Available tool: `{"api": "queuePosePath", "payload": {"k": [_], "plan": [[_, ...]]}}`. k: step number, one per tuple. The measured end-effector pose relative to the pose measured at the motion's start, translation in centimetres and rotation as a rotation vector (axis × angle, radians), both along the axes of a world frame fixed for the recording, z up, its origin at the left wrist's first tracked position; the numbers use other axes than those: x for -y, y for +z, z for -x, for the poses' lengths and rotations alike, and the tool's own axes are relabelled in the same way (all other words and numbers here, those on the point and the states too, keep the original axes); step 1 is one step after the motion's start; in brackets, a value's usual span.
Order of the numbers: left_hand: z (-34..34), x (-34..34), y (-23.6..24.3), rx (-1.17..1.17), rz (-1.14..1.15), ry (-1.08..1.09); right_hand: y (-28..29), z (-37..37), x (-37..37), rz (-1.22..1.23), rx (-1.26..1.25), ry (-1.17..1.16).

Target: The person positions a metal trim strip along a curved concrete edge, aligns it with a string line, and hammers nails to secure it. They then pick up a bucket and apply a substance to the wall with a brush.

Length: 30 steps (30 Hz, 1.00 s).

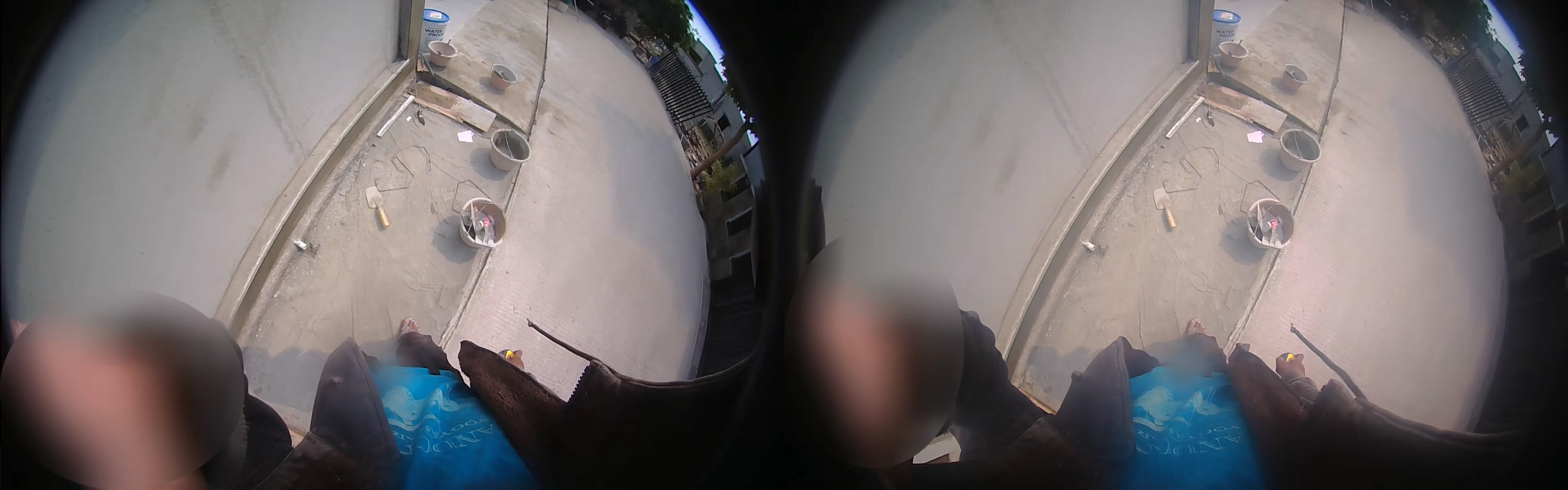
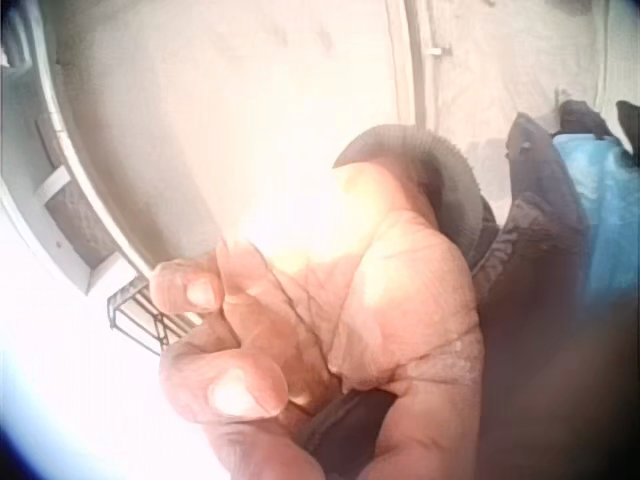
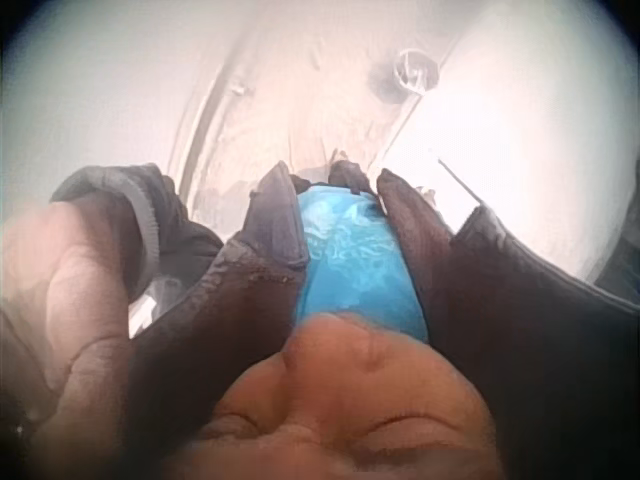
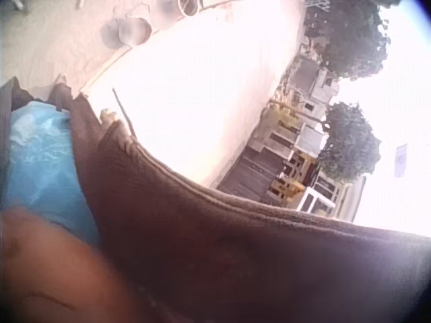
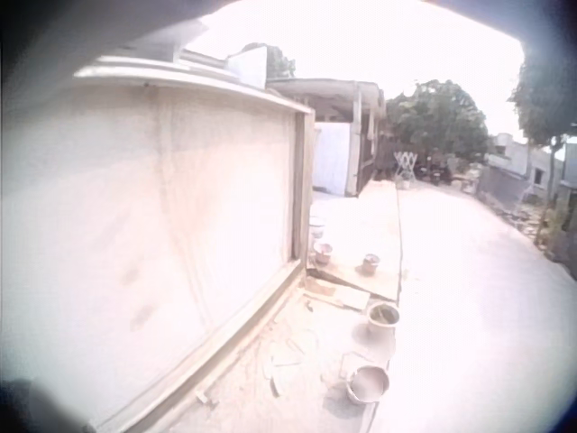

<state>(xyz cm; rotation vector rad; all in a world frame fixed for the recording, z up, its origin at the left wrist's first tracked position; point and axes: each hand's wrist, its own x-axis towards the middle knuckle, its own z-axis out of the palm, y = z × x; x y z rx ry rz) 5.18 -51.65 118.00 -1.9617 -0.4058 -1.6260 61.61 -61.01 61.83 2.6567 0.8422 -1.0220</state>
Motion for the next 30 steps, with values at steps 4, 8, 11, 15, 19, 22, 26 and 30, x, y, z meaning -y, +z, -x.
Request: {"api": "queuePosePath", "payload": {"k": [4,8,11,15,19,22,26,30], "plan": [[-2.9,-9.4,-0.5,0.018,0.041,-0.034,0.1,-0.1,-10.3,-0.192,-0.144,0.056],[-4.7,-18.8,-1.1,0.035,0.052,-0.053,1.1,1.0,-19.8,-0.342,-0.155,0.069],[-5.7,-27.0,-1.4,0.031,0.034,-0.117,1.3,2.8,-28.2,-0.403,-0.203,0.191],[-5.0,-38.7,-0.7,-0.001,0.054,-0.17,0.3,4.0,-38.6,-0.459,-0.351,0.003],[-6.9,-52.3,0.3,0.029,0.059,-0.243,-1.2,2.2,-45.2,-0.37,-0.22,-0.11],[-10.5,-61.7,0.5,0.023,0.08,-0.32,-1.0,0.6,-48.6,-0.454,-0.344,-0.363],[-15.6,-73.4,-2.1,0.079,0.224,-0.363,-0.1,-2.8,-52.7,-0.234,-0.242,-0.601],[-22.5,-84.4,-9.4,0.14,0.455,-0.336,-2.1,-6.2,-61.7,-0.339,-0.289,-0.833]]}}
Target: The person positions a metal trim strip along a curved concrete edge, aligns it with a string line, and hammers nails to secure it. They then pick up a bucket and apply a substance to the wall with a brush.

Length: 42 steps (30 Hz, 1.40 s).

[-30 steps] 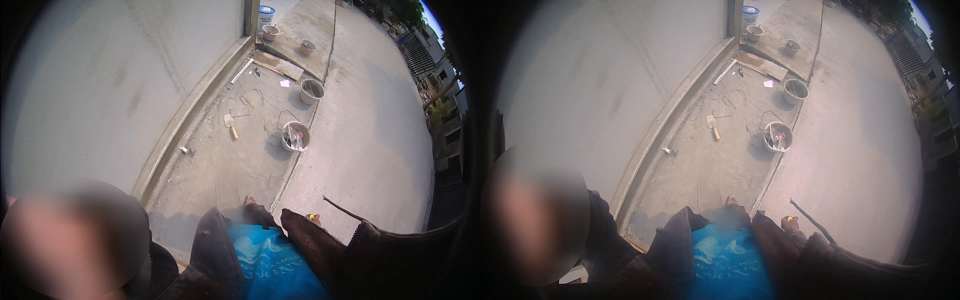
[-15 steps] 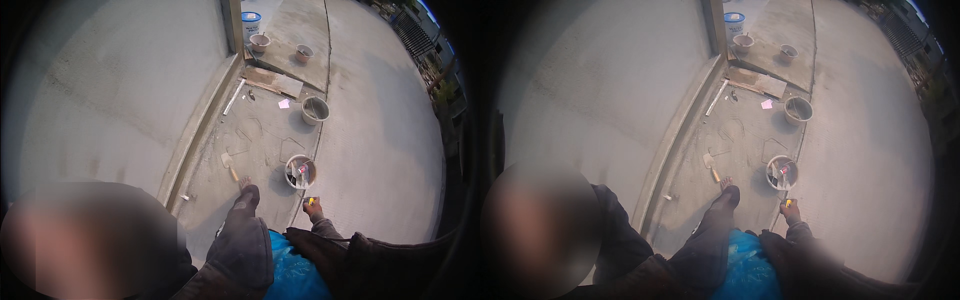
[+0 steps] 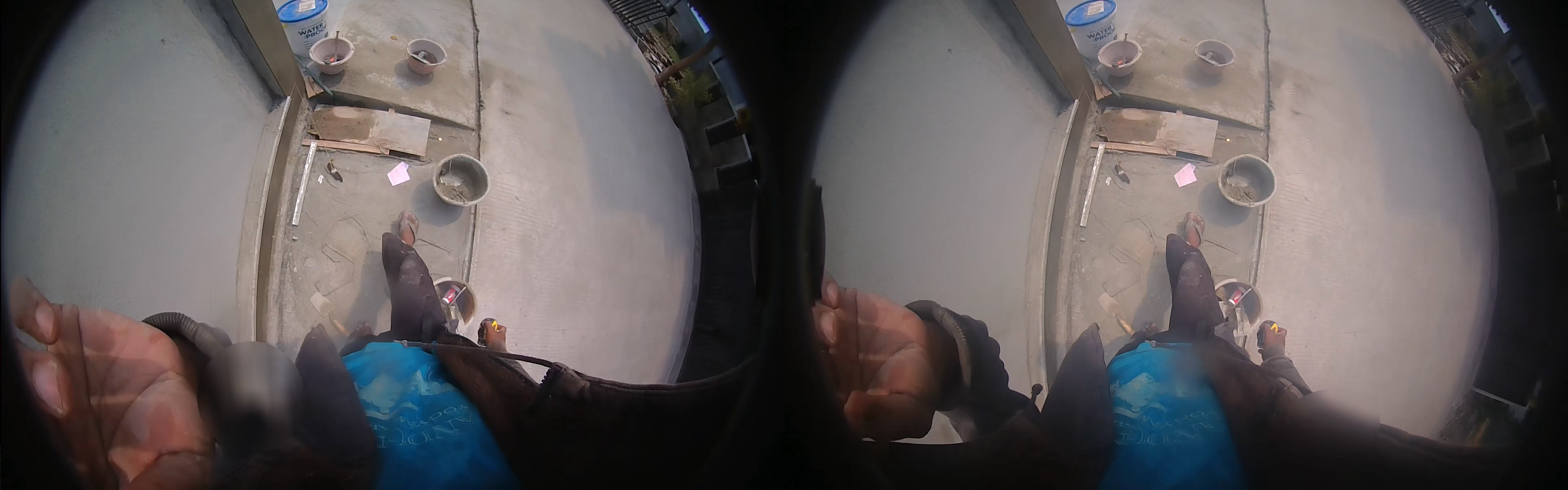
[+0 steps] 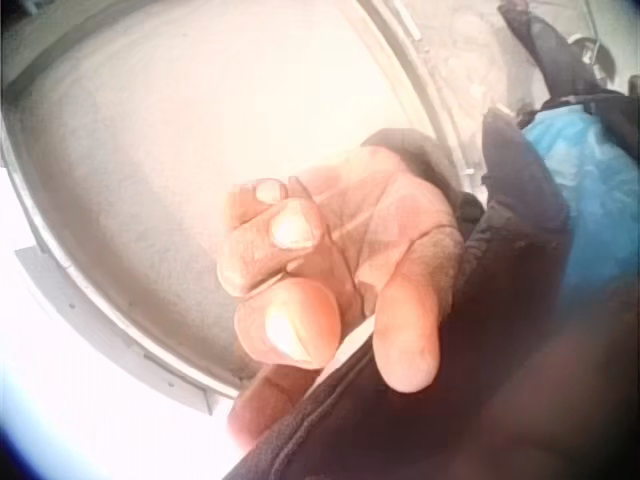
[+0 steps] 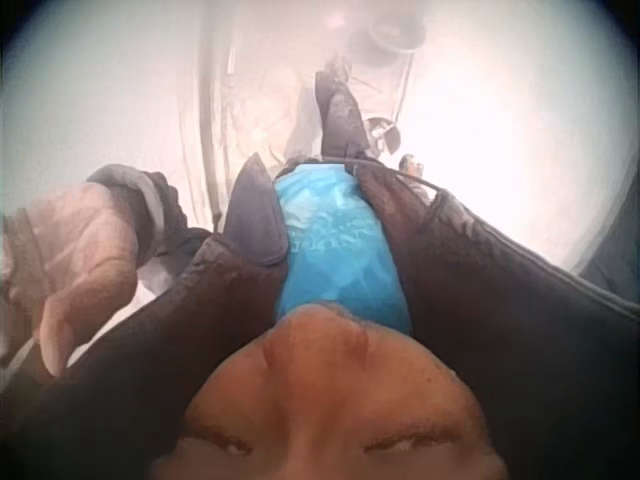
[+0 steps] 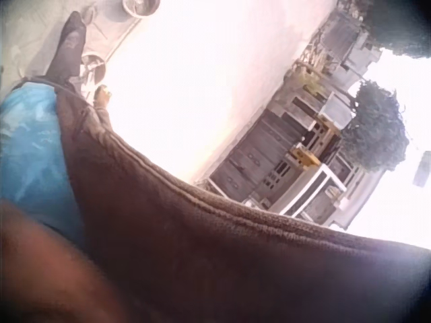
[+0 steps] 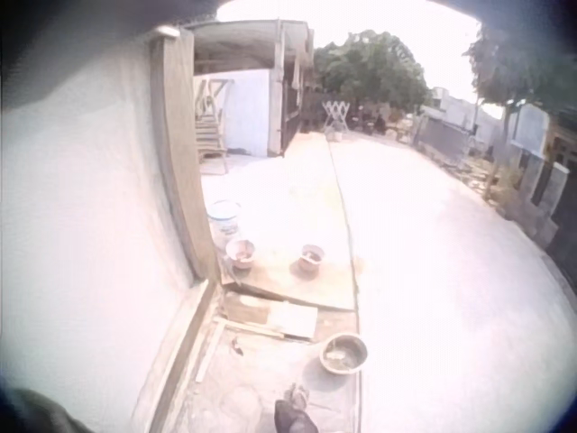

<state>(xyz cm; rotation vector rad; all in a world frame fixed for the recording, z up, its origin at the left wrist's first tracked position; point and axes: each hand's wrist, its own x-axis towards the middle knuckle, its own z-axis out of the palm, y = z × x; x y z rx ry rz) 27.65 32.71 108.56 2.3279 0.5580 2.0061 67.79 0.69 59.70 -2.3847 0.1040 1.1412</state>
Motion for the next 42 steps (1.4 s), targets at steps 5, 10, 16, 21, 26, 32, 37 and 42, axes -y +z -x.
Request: {"api": "queuePosePath", "payload": {"k": [5,10,16,21,26,32,37,42], "plan": [[-10.5,-14.9,-15.2,-0.097,0.915,0.062,-1.7,-7.0,-22.6,-0.091,0.038,0.128],[-18.5,-24.5,-30.1,0.103,1.678,-0.107,5.5,-8.1,-47.4,-0.405,0.045,0.848],[-22.0,-33.8,-35.7,0.399,2.227,-0.103,11.3,-0.7,-68.4,-0.745,-0.013,1.408],[-22.2,-44.4,-39.0,0.689,1.999,-0.296,11.9,2.1,-78.6,-0.946,0.1,1.507],[-22.2,-54.8,-43.0,0.796,2.044,-0.07,9.9,-1.8,-86.9,-0.687,-0.015,1.292],[-21.5,-67.6,-49.1,0.981,2.063,0.225,2.1,-15.5,-92.9,-0.341,0.142,1.117],[-21.5,-80.8,-60.6,0.987,1.972,0.544,-11.0,-25.7,-99.2,-0.001,-0.057,0.758],[-20.7,-93.1,-72.1,0.784,1.851,0.986,-23.0,-32.8,-109.6,0.12,0.137,1.095]]}}
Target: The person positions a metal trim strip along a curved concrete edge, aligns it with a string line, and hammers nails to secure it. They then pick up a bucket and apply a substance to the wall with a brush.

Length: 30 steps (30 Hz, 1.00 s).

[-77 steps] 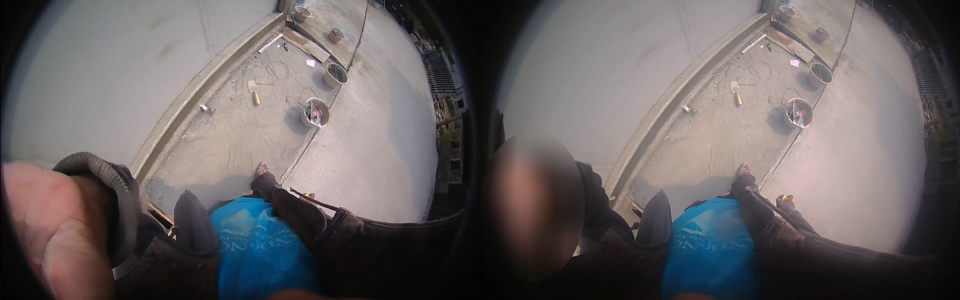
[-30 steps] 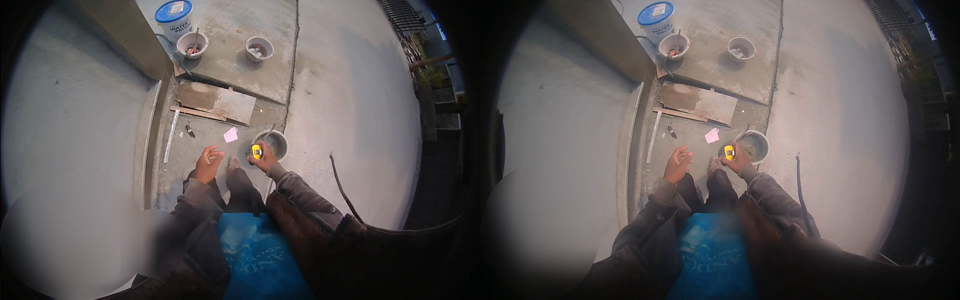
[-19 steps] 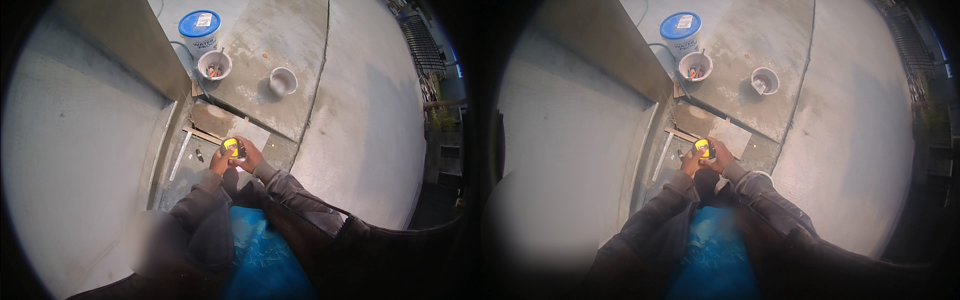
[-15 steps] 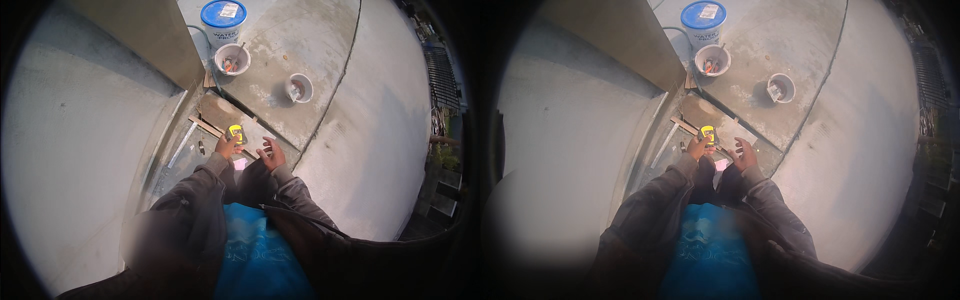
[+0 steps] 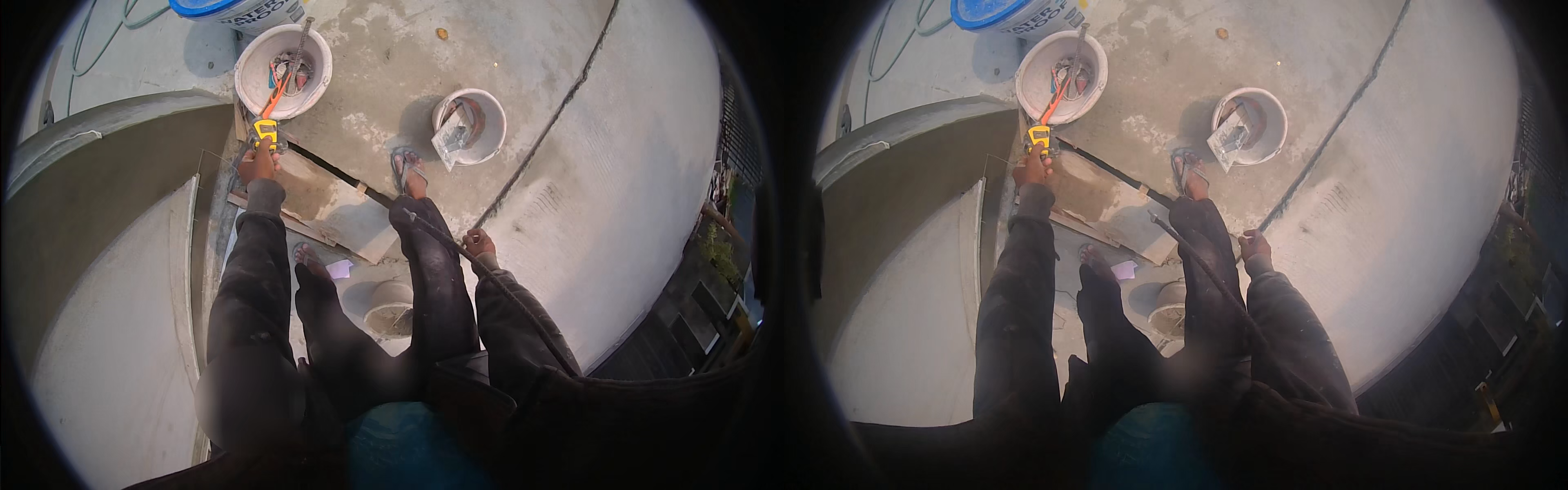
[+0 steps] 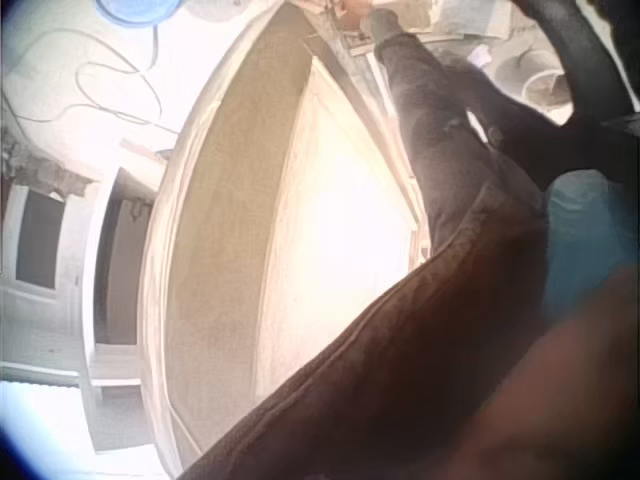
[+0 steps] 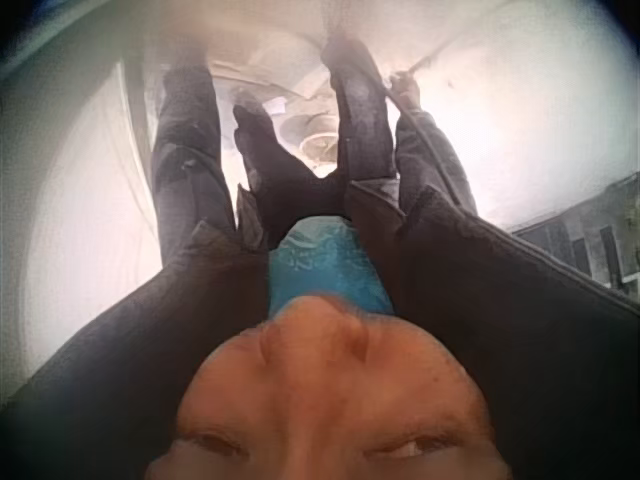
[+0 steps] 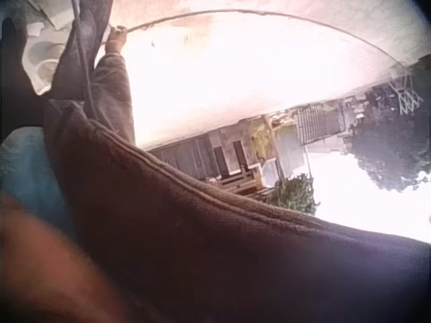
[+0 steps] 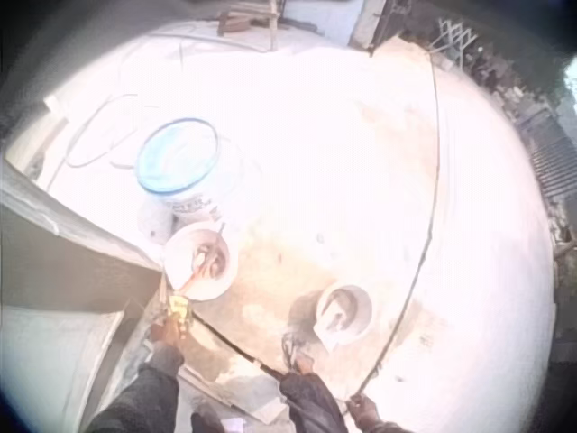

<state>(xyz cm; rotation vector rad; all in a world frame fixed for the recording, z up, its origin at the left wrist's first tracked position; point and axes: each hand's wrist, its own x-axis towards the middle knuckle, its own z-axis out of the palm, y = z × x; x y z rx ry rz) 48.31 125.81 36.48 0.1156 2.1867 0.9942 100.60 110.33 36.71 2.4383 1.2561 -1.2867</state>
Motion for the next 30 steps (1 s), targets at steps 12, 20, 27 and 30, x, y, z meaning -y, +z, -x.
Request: {"api": "queuePosePath", "payload": {"k": [12,20,27,30], "plan": [[7.4,-14.5,-16.8,0.06,-0.089,0.186,-13.0,-0.4,-18.3,-0.105,-0.008,-0.183],[-6.3,-5.0,-12.4,0.012,-0.277,-0.199,-17.3,1.1,-20.8,-0.164,-0.149,-0.373],[-24.6,0.9,-11.3,0.469,0.104,-0.463,-8.6,-9.0,-21.4,-0.035,-0.639,-1.156],[-32.7,-0.1,-14.5,0.321,0.075,-0.654,-5.7,-11.0,-19.7,-0.044,-0.715,-1.1]]}}
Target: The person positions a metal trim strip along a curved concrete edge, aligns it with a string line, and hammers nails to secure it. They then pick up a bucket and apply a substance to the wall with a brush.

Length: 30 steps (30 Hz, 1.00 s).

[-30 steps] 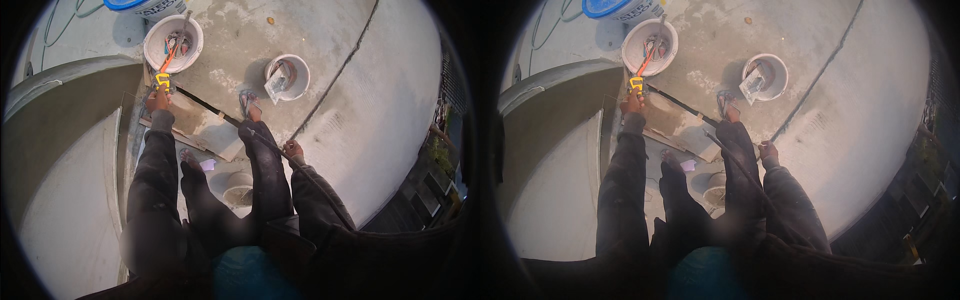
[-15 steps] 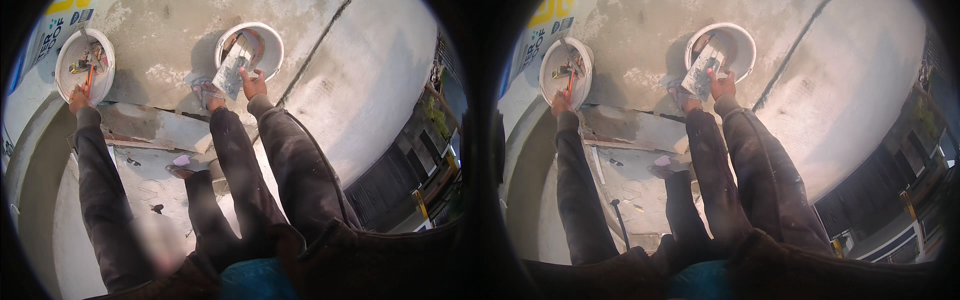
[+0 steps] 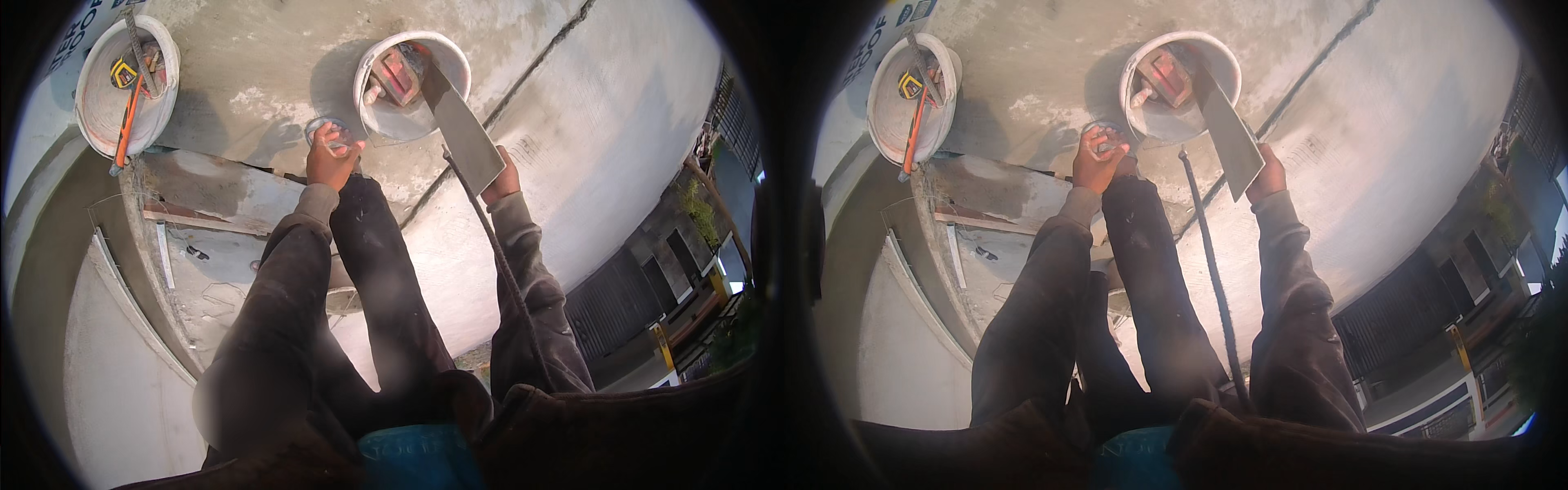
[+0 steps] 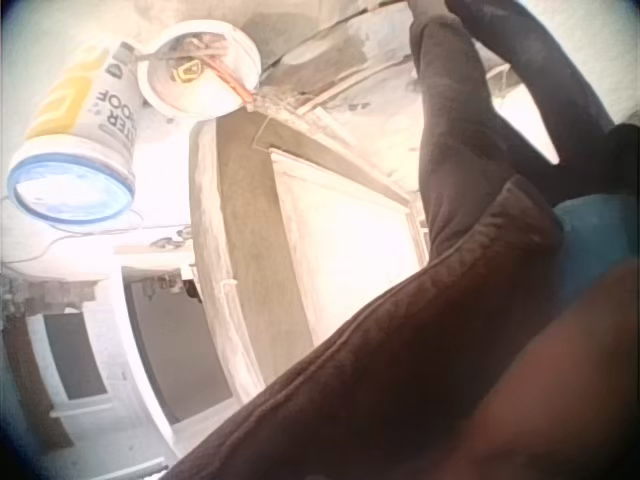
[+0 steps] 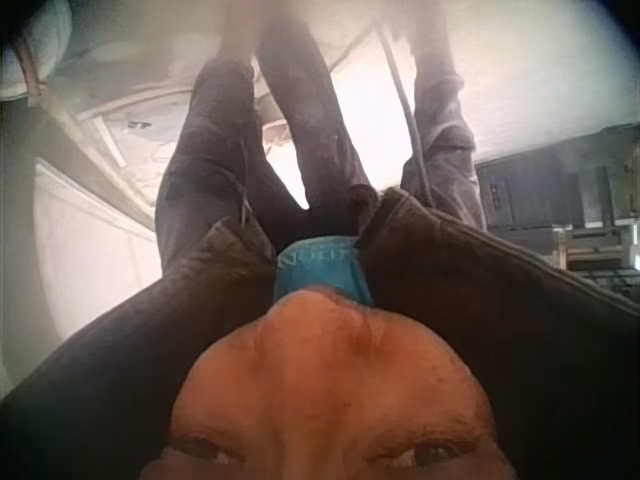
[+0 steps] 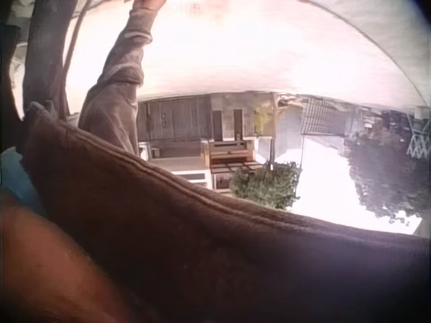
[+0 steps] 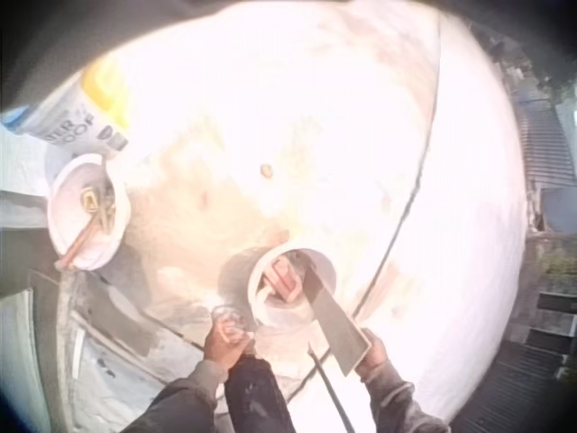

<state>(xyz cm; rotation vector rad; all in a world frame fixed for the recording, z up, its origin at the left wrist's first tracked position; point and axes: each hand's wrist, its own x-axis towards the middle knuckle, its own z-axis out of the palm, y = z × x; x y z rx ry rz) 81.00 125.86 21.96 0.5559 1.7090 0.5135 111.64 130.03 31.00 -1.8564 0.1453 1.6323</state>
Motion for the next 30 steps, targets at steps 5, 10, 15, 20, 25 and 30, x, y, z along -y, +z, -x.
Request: {"api": "queuePosePath", "payload": {"k": [5,10,15,20,25,30], "plan": [[-6.1,-3.6,-6.2,-0.041,-0.115,0.028,1.7,-0.9,2.2,0.075,-0.03,-0.048],[-5.9,-4.9,-6.4,-0.09,0.108,0.039,3.8,0.4,1.8,0.05,-0.049,0.292],[-1.4,-1.9,-0.4,0.043,-0.088,0.165,7.4,3.2,0.6,0.084,-0.139,0.434],[5.1,3.8,5.1,0.242,-0.079,0.403,10.5,8.4,1.5,0.091,-0.321,0.328],[12.2,13.4,9.1,0.291,-0.032,0.792,13.1,15.4,1.6,0.048,-0.445,0.822],[23.2,24.7,11.2,-0.013,0.06,0.974,15.4,24.0,1.1,0.083,-0.356,1.669]]}}
